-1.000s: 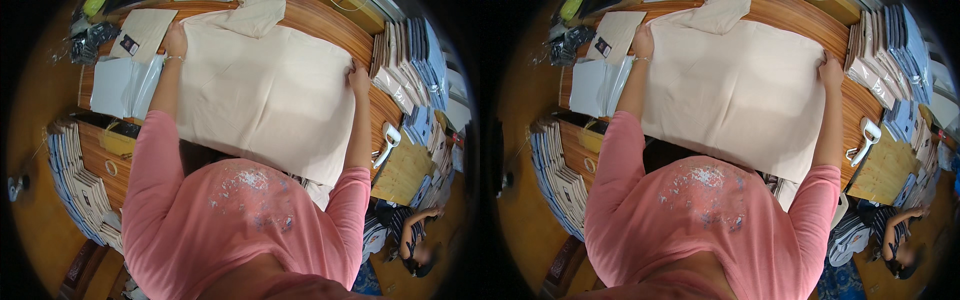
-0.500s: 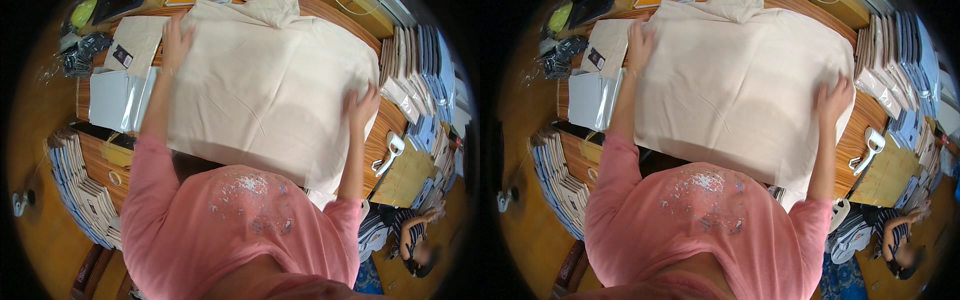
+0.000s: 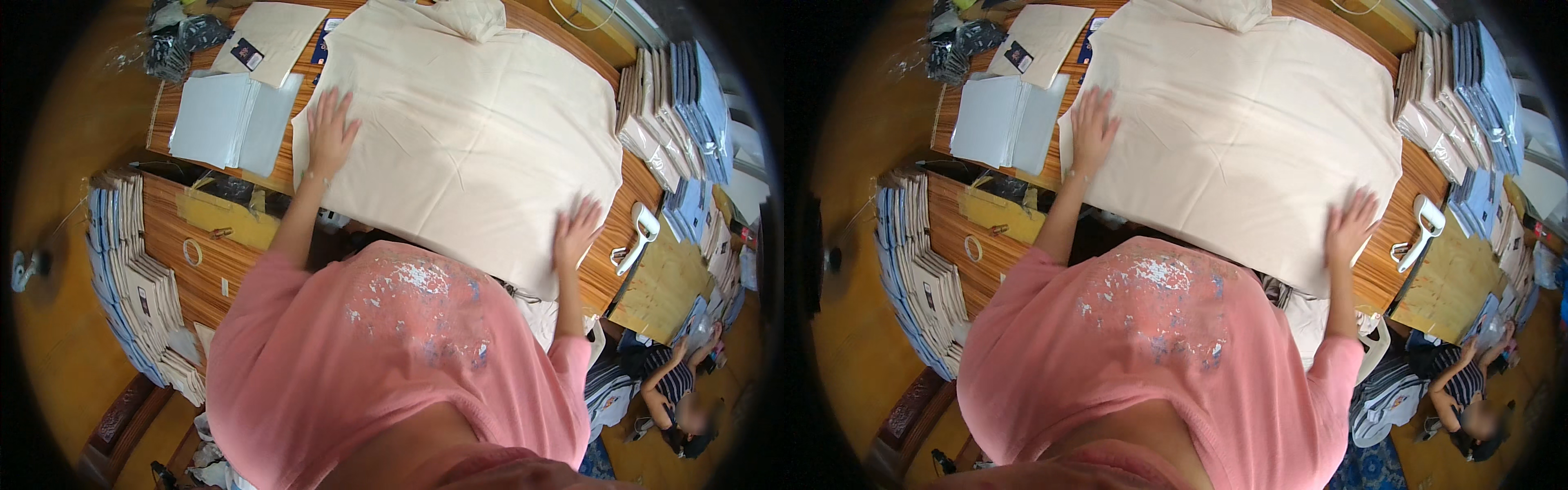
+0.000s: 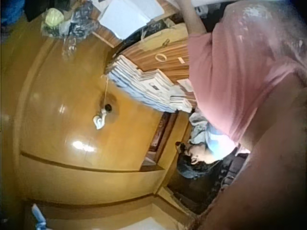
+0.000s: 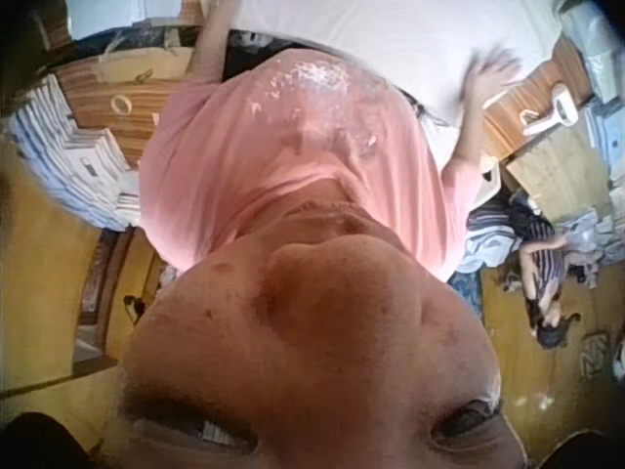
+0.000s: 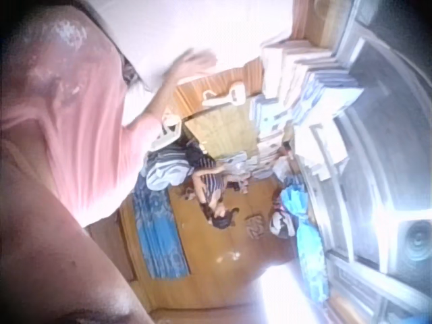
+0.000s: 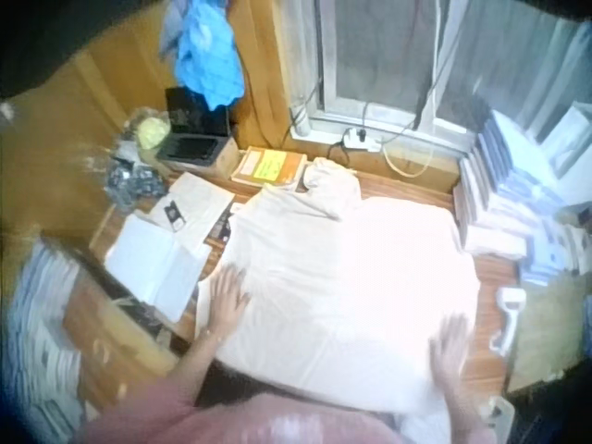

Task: The person prepares a shirt for packing by checking a document, buttoning the collar, folding the garment around a card insert, and placing it into a clear plastic bag.

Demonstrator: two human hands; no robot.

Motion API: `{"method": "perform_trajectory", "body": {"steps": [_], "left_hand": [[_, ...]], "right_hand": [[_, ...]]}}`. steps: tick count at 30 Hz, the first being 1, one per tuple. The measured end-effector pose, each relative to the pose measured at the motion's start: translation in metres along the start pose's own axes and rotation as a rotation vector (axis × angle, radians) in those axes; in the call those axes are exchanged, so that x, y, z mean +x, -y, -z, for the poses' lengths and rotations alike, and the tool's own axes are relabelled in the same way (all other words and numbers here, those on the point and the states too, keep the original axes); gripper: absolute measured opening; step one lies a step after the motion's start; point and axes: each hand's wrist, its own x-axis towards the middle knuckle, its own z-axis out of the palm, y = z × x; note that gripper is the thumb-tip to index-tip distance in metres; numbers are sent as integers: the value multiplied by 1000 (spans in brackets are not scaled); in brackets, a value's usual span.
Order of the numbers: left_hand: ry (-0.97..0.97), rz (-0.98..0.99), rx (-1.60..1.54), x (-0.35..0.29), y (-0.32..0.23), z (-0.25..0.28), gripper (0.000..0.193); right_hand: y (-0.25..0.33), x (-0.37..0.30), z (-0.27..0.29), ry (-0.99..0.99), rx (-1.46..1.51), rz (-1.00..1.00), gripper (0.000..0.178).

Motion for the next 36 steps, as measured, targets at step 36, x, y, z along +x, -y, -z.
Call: {"method": "perform_trajectory", "body": {"steps": [36], "left_hand": [[-626,26,-749,0,-25,209,24]], "right_hand": [[286,101,137,-135,1192,343,73]]}}
